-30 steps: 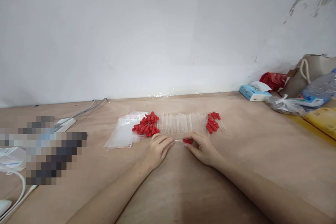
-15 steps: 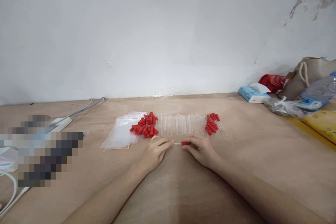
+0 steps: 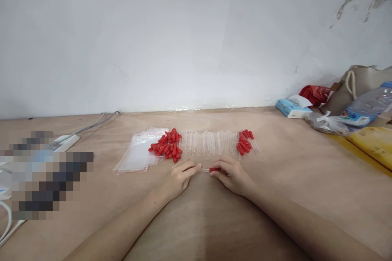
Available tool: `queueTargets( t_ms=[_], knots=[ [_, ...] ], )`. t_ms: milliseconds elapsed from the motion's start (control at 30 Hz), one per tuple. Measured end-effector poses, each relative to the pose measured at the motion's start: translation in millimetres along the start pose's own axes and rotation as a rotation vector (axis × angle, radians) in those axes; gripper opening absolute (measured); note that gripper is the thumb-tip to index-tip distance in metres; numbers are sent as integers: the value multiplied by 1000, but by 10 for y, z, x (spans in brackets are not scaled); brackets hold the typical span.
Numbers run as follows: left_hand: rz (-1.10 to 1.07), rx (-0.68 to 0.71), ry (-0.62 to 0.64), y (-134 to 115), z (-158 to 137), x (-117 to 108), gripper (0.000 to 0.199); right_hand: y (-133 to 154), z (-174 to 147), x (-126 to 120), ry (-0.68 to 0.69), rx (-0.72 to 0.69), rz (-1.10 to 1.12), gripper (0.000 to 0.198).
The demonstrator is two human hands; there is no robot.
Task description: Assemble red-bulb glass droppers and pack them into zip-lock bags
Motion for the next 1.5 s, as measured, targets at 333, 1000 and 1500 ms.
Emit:
queueTargets(
  t_ms=[333,1000,1500],
  knots=[
    [1,-37,62,-10,29,29,30,7,-20,-3,-16,-10,-17,10],
    [-46,-69,56,-57,52,21,26,40,-2,29,34,-34,-1,8],
    [-58,-187,-22,8,140,-9,32,-168,149,-64,-154,216,233,18]
  ],
)
Point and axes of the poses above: each hand's wrist, its own z-axis towards the middle knuckle, its own x-axis out of the palm, y = z × x, the point moved 7 cm from there along z, towards the middle knuckle, and after that the axes turned 9 degrees about -y, right-handed, at the moved point
